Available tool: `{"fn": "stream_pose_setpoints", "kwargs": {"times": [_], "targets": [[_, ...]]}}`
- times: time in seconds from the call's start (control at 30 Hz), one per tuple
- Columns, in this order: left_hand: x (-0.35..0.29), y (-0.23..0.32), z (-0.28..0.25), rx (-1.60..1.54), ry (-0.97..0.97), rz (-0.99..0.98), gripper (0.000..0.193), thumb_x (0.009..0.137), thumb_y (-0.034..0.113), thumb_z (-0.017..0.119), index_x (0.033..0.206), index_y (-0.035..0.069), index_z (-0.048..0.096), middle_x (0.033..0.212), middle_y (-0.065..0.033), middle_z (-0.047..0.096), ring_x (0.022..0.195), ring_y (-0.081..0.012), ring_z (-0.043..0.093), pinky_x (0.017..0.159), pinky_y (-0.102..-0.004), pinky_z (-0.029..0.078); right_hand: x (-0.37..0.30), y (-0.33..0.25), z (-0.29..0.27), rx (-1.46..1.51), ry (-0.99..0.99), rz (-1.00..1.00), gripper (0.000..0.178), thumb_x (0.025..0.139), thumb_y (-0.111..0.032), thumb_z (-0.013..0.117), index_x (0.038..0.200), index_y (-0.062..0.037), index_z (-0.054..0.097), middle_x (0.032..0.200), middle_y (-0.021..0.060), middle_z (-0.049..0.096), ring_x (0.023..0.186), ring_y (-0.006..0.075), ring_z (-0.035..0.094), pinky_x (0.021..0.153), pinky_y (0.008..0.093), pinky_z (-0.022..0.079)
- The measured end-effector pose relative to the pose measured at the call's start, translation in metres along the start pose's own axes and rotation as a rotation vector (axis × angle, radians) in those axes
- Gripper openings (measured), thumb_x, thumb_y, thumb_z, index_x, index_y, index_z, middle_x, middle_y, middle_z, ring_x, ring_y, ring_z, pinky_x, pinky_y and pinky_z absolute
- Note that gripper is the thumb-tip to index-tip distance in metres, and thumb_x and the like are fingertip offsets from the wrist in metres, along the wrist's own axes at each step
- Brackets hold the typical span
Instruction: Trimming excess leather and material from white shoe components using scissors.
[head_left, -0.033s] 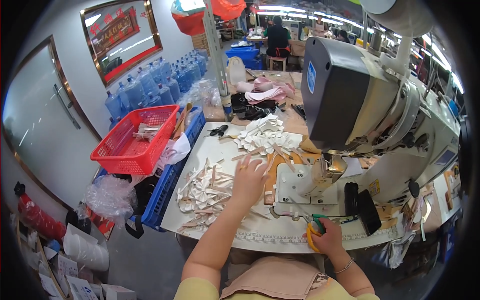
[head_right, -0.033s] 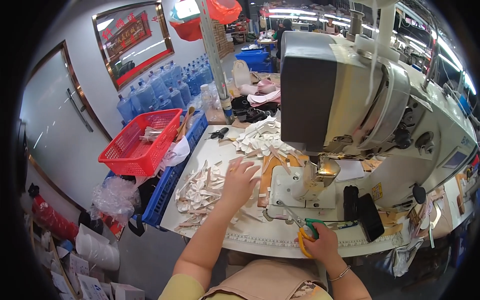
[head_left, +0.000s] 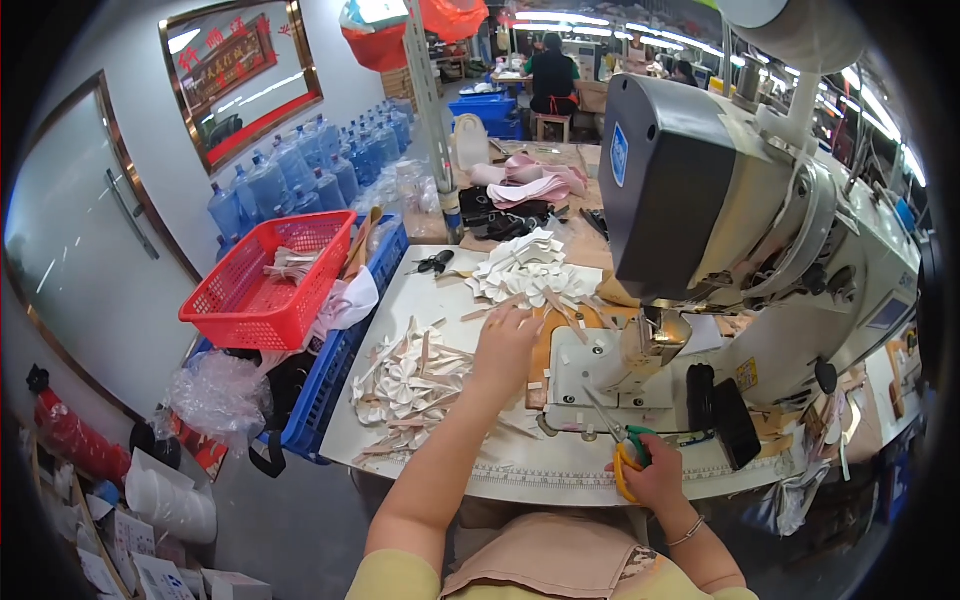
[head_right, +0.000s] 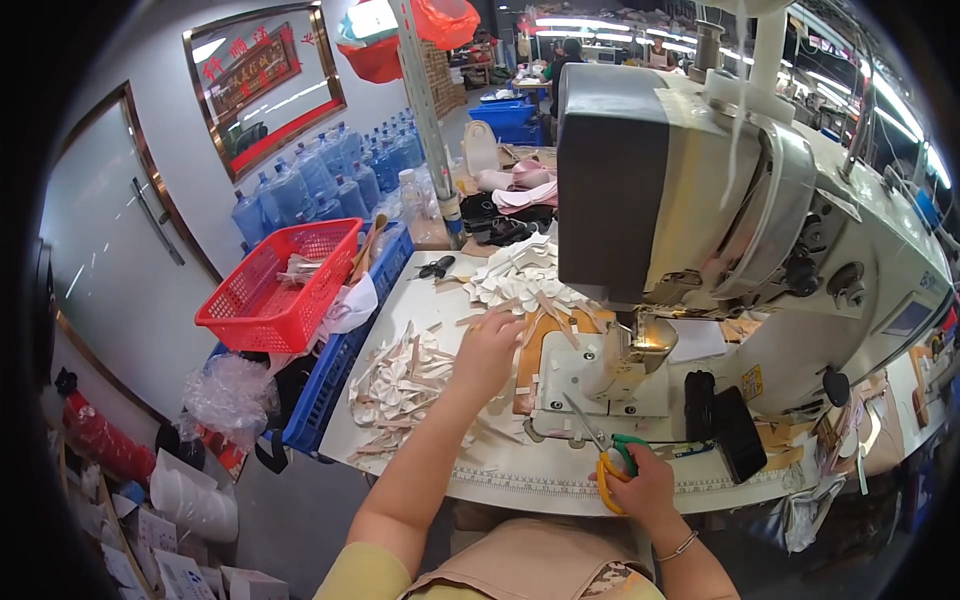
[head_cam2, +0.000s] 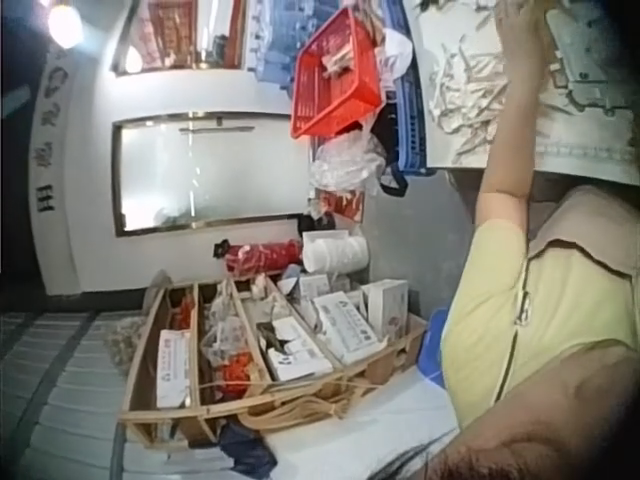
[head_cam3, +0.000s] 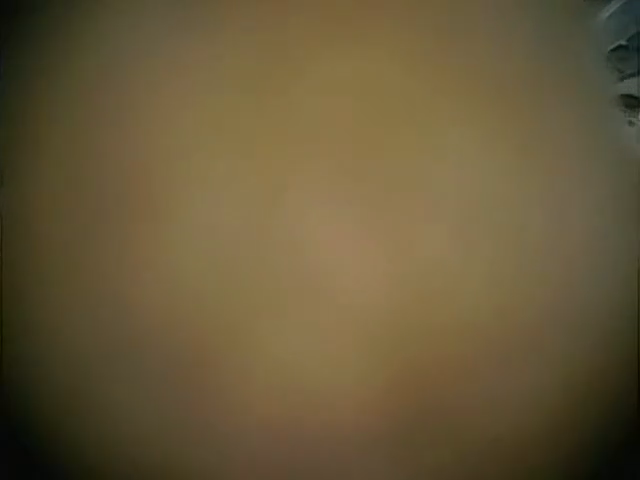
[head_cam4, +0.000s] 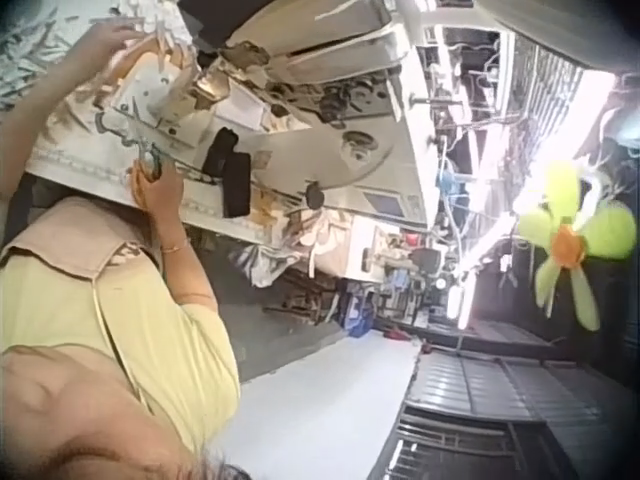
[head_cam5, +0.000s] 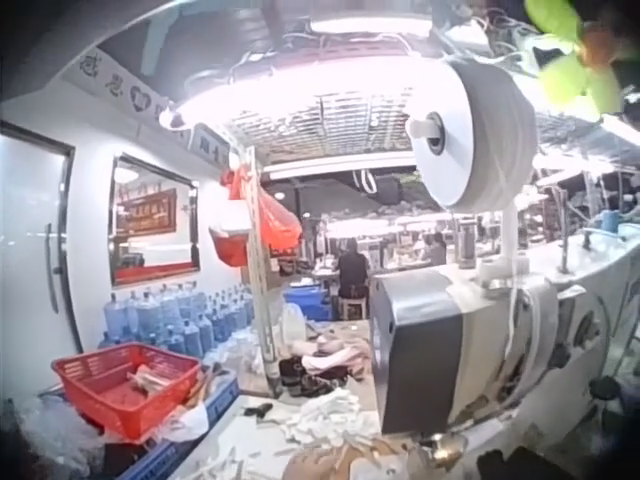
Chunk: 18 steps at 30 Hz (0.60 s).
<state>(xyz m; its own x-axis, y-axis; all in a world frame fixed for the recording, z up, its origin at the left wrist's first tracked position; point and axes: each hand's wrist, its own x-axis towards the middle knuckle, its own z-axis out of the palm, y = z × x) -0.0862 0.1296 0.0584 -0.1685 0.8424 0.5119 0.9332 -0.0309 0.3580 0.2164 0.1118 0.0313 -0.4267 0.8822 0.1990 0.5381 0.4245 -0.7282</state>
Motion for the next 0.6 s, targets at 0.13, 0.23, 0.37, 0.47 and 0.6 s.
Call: {"fn": "stream_pose_setpoints", "kwargs": {"times": [0.13,0.23,0.37,0.47,0.6], "targets": [[0.06,-0.024,0.06,0.349,0.008,0.048,0.028,0.086,0.022,0.053,0.114,0.02,0.059,0.127,-0.0054,0.052,0.123,-0.034,0.043,0.098,-0.0479,0.035,-0.002,0.014,0.006,-0.086,0.064,-0.052,0.048,0.059,-0.026,0.081,0.097,-0.0037,0.061,0.071,0.011,0.063,0.062,0.0253,0.063,0.057,0.0328,0.049],[0.066,-0.035,0.08,0.34,-0.079,-0.03,0.023,0.086,0.024,0.053,0.107,0.02,0.061,0.129,-0.0051,0.05,0.121,-0.0318,0.045,0.097,-0.0451,0.037,-0.006,0.015,0.006,-0.079,0.038,-0.016,0.048,0.059,-0.028,0.081,0.096,-0.0038,0.062,0.072,0.0113,0.063,0.061,0.0259,0.063,0.057,0.0331,0.05],[0.069,-0.038,0.07,0.405,-0.158,0.028,0.01,0.081,0.021,0.058,0.086,0.013,0.061,0.102,-0.0062,0.061,0.1,-0.0293,0.058,0.084,-0.0408,0.046,-0.008,0.027,0.009,-0.088,0.071,-0.09,0.048,0.06,-0.03,0.081,0.096,-0.0043,0.062,0.072,0.0111,0.063,0.061,0.0256,0.063,0.057,0.0325,0.05],[0.063,-0.014,0.033,0.175,-0.316,-0.132,0.01,0.081,0.014,0.056,0.089,0.012,0.062,0.09,-0.0098,0.063,0.093,-0.031,0.06,0.078,-0.0416,0.048,-0.01,0.016,0.003,-0.077,0.048,-0.064,0.05,0.059,-0.032,0.082,0.095,-0.0043,0.062,0.071,0.0105,0.062,0.061,0.0245,0.063,0.057,0.032,0.05],[0.048,-0.017,-0.005,-0.114,0.152,-0.045,0.019,0.083,0.012,0.057,0.101,0.007,0.062,0.088,-0.0119,0.064,0.081,-0.0284,0.063,0.071,-0.0389,0.052,-0.009,0.006,0.004,0.054,0.01,-0.114,0.049,0.061,-0.027,0.084,0.095,-0.0034,0.058,0.068,0.0063,0.06,0.058,0.0148,0.059,0.056,0.0275,0.049]]}}
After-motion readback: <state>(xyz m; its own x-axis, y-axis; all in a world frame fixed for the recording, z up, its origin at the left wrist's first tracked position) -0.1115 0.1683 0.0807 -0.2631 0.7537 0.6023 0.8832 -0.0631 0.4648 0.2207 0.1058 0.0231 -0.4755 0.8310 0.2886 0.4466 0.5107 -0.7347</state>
